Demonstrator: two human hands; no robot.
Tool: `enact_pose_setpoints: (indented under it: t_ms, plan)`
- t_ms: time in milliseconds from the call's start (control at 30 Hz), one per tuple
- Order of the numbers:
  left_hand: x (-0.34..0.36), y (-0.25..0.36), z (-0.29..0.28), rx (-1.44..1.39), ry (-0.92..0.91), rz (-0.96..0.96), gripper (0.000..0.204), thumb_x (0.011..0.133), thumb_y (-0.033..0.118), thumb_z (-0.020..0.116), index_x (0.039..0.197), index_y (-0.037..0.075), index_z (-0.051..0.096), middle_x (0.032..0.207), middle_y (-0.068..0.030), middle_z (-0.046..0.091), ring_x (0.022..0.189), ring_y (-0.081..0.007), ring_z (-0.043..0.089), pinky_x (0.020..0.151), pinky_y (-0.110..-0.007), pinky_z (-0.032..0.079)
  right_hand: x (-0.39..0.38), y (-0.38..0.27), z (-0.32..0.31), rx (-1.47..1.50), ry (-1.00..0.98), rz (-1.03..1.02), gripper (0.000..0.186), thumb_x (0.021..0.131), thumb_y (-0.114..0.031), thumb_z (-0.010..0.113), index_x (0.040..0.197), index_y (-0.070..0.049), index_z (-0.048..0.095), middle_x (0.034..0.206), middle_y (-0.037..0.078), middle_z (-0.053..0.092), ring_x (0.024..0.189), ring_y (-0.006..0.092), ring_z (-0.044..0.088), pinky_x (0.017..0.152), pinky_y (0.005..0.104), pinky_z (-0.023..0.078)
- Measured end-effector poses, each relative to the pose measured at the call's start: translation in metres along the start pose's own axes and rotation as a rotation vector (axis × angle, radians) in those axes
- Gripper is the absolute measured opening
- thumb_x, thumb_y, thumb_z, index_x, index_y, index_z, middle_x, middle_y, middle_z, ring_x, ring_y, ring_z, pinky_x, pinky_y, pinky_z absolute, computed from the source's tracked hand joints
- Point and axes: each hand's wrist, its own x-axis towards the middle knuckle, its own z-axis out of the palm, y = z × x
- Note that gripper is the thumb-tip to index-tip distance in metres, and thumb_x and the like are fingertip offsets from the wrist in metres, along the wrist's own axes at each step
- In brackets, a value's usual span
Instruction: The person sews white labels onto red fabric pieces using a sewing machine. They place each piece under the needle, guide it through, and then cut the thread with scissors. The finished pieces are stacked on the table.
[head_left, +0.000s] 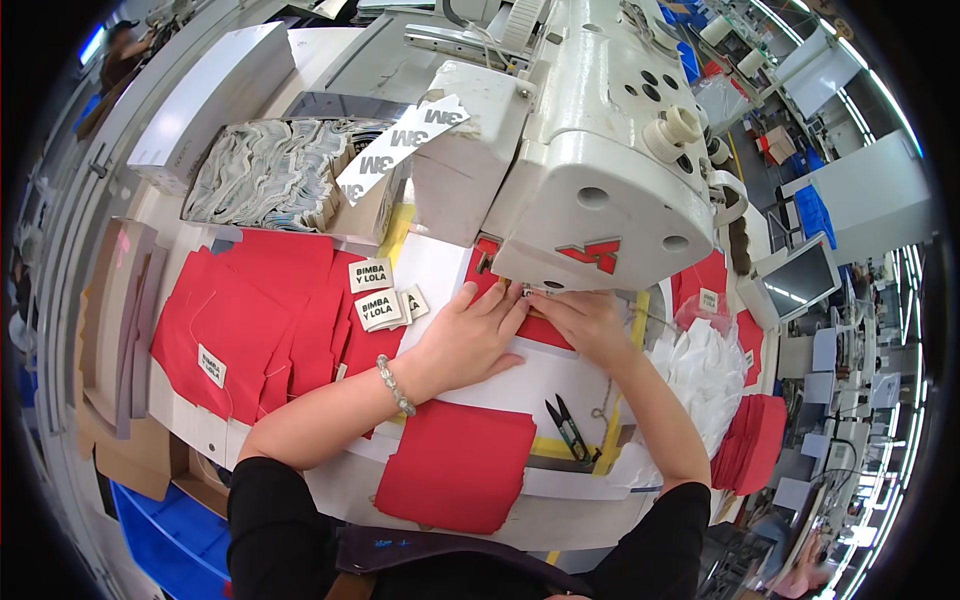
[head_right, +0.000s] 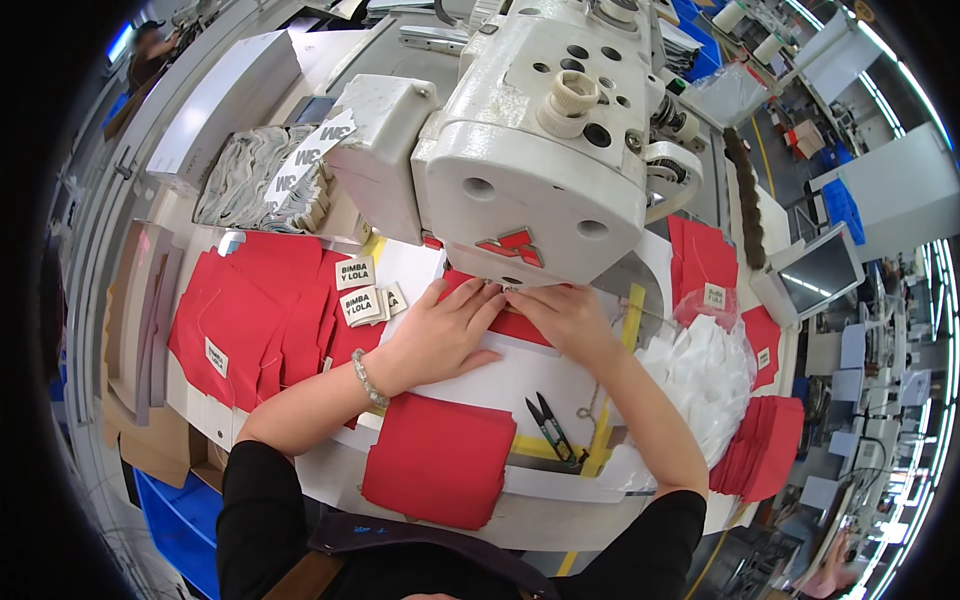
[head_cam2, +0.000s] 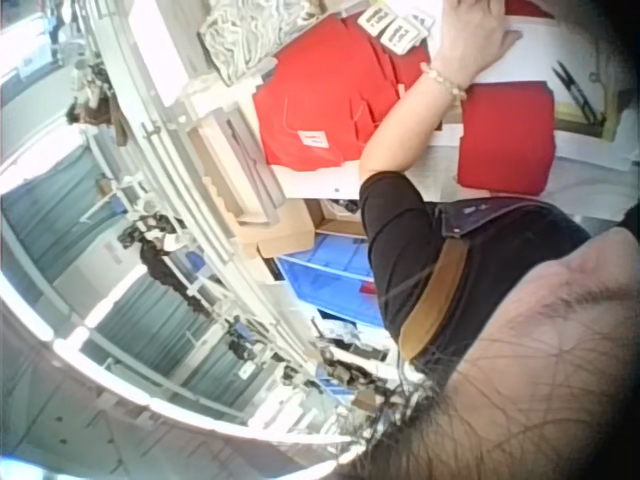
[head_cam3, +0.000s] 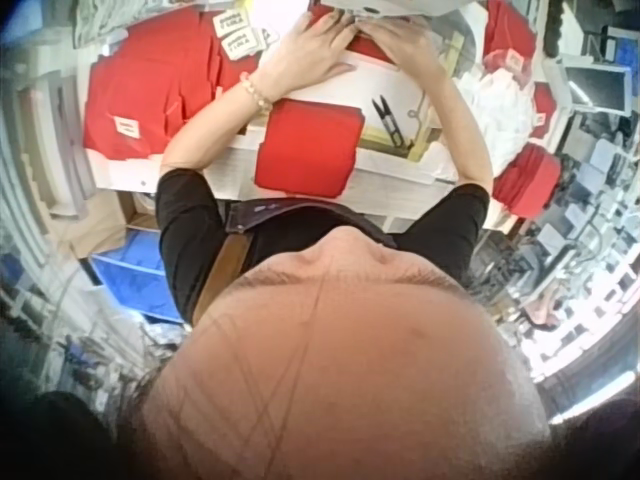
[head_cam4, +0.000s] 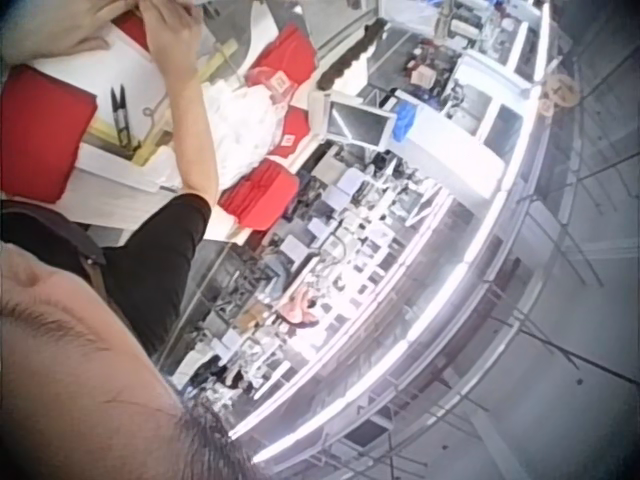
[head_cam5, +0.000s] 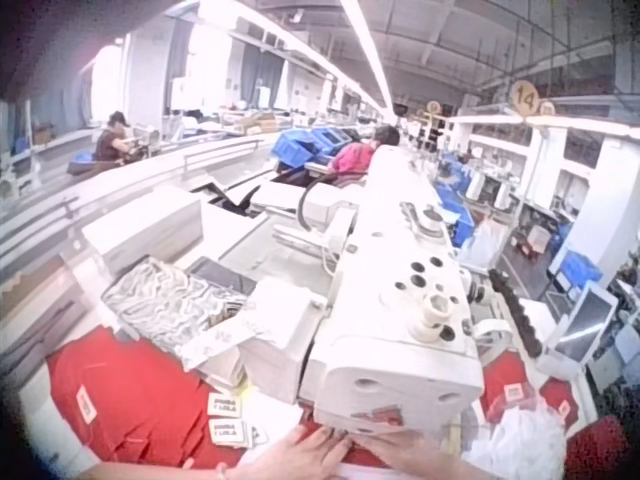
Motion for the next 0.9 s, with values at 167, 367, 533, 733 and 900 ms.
enact_pose_setpoints:
  t_ms: [167,367,533,733,900]
  plan:
    - [-0.001,0.002,0.004,0.021,0.007,-0.005,0.065,0.089,0.05,0.059,0.134,0.003,0.052,0.135,-0.0116,0.056,0.126,-0.0248,0.048,0.1,-0.042,0.038,-0.007,-0.005,-0.012,-0.217,-0.028,-0.057,0.018,0.077,-0.017,0.068,0.095,-0.015,0.073,0.103,-0.004,0.071,0.09,0.0098,0.064,0.083,0.0338,0.041]
    - [-0.001,0.002,0.006,-0.003,0.031,-0.023,0.065,0.087,0.049,0.061,0.134,0.004,0.053,0.136,-0.0098,0.054,0.124,-0.0238,0.047,0.101,-0.04,0.035,-0.013,-0.013,-0.015,-0.247,-0.031,-0.066,0.023,0.075,-0.02,0.077,0.097,-0.017,0.074,0.103,-0.008,0.071,0.086,0.0109,0.061,0.081,0.0326,0.036]
    - [0.0,0.003,0.005,-0.009,0.032,-0.026,0.066,0.086,0.048,0.062,0.136,0.006,0.052,0.135,-0.0087,0.054,0.125,-0.0233,0.046,0.1,-0.04,0.034,-0.01,-0.008,-0.013,-0.139,-0.037,0.096,0.022,0.078,-0.027,0.075,0.098,-0.018,0.072,0.106,-0.006,0.07,0.09,0.0108,0.061,0.081,0.0368,0.036]
    - [0.0,0.006,0.004,-0.021,0.072,-0.074,0.065,0.086,0.046,0.062,0.136,0.008,0.05,0.132,-0.009,0.054,0.124,-0.0244,0.046,0.104,-0.042,0.032,-0.007,-0.01,-0.016,-0.16,-0.141,0.095,0.027,0.08,-0.029,0.074,0.104,-0.018,0.069,0.107,-0.006,0.067,0.097,0.0115,0.06,0.083,0.0378,0.034]
    - [0.004,-0.008,-0.009,-0.01,0.0,-0.034,0.06,0.085,0.041,0.066,0.13,0.004,0.054,0.129,-0.0107,0.057,0.12,-0.0245,0.05,0.104,-0.042,0.035,-0.004,-0.016,-0.009,-0.158,-0.169,0.126,0.031,0.082,-0.029,0.072,0.11,-0.017,0.068,0.106,-0.004,0.066,0.102,0.013,0.058,0.088,0.038,0.034]
